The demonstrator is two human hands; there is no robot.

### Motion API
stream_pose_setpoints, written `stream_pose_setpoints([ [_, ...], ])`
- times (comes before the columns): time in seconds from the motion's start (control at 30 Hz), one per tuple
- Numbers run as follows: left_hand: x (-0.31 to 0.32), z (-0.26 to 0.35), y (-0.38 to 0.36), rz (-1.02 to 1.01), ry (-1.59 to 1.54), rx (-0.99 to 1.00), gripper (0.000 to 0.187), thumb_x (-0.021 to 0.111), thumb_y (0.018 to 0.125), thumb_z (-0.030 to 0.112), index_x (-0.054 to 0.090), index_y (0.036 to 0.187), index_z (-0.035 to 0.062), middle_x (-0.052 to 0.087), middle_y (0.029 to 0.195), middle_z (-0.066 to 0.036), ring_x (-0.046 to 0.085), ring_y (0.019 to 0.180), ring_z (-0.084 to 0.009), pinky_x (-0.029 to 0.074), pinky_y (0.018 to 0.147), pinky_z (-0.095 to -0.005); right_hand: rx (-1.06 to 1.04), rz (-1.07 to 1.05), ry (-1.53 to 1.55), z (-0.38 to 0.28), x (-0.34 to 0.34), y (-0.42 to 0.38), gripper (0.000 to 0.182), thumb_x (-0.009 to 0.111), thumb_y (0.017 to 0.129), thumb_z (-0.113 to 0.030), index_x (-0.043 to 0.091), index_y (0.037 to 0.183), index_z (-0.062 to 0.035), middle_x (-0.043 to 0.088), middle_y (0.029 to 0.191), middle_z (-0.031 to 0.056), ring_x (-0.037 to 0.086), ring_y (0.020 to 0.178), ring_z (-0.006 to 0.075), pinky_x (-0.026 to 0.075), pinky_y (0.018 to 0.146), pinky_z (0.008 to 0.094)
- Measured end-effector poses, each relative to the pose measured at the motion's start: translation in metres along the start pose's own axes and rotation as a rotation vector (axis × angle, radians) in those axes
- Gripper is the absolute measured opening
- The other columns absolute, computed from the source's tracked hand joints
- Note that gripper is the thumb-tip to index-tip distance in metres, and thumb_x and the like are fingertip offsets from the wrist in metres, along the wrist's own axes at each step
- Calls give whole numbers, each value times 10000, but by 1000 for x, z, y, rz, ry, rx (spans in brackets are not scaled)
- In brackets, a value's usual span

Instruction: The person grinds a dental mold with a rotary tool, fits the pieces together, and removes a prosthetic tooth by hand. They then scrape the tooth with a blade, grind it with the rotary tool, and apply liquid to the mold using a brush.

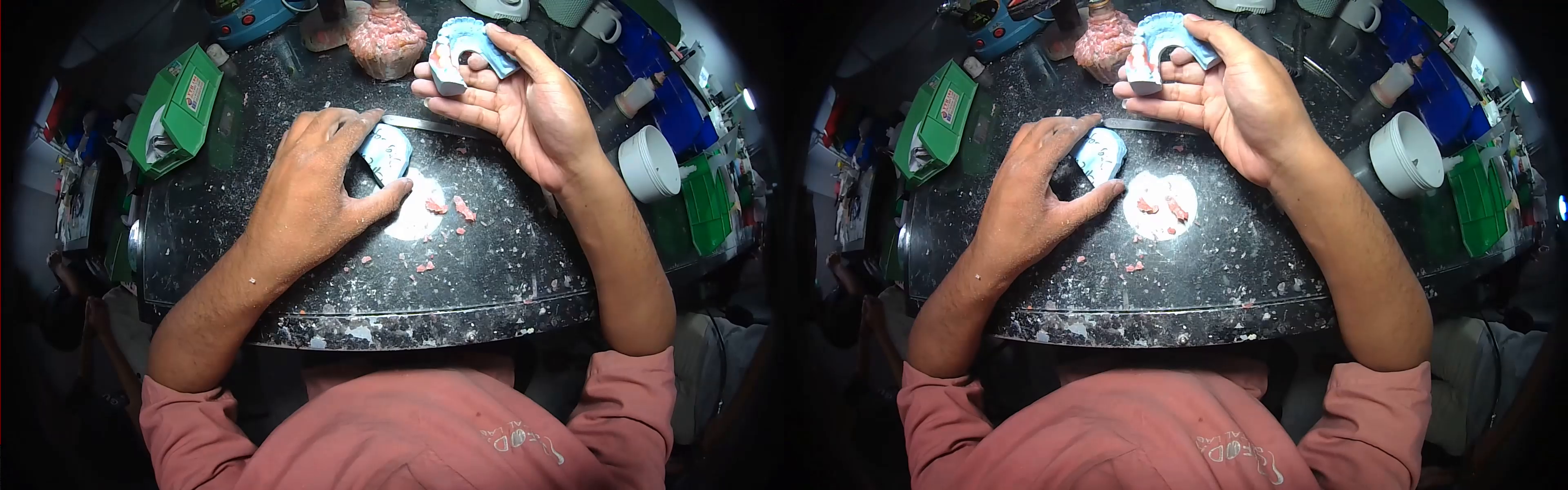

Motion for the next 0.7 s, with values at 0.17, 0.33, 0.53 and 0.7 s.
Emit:
stream_pose_setpoints([
  [0.17,4,-31,-5,6,-865,-402,486,710,848,218,560,1250,-11,601,1167,-136,571,1091,-193,450,975,-352,-56,-21,31,4,-11,6,518,358,1031,-313,342,1243,160,549,1148,349,622,1056,401,561,917,417],
  [0.33,8,-36,0,68,-2070,-448,620,333,1018,327,184,1425,-117,257,1462,-338,333,1330,-489,330,1117,-527,7,-13,159,14,-13,8,498,355,1030,-299,338,1248,148,537,1153,339,604,1082,409,530,961,446],
  [0.53,11,-30,-1,76,-2217,-453,632,359,1027,323,154,1429,-118,201,1466,-365,213,1385,-489,219,1163,-543,-38,-129,412,4,11,-5,551,293,971,-323,335,1395,27,478,1294,244,541,1111,302,460,957,400],
  [0.7,9,-32,-3,116,-2082,-433,607,364,1028,309,179,1432,-105,238,1469,-335,215,1405,-433,223,1170,-516,-114,-199,120,-5,37,-12,614,332,984,-364,242,1489,-26,443,1373,182,543,1116,226,454,887,310],
])
Point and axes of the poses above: each hand's wrist, its own y-axis towards the middle knuckle, its own x-axis out of the palm, z = x × y, the point moved 9 cm from there along y, towards the middle knuckle
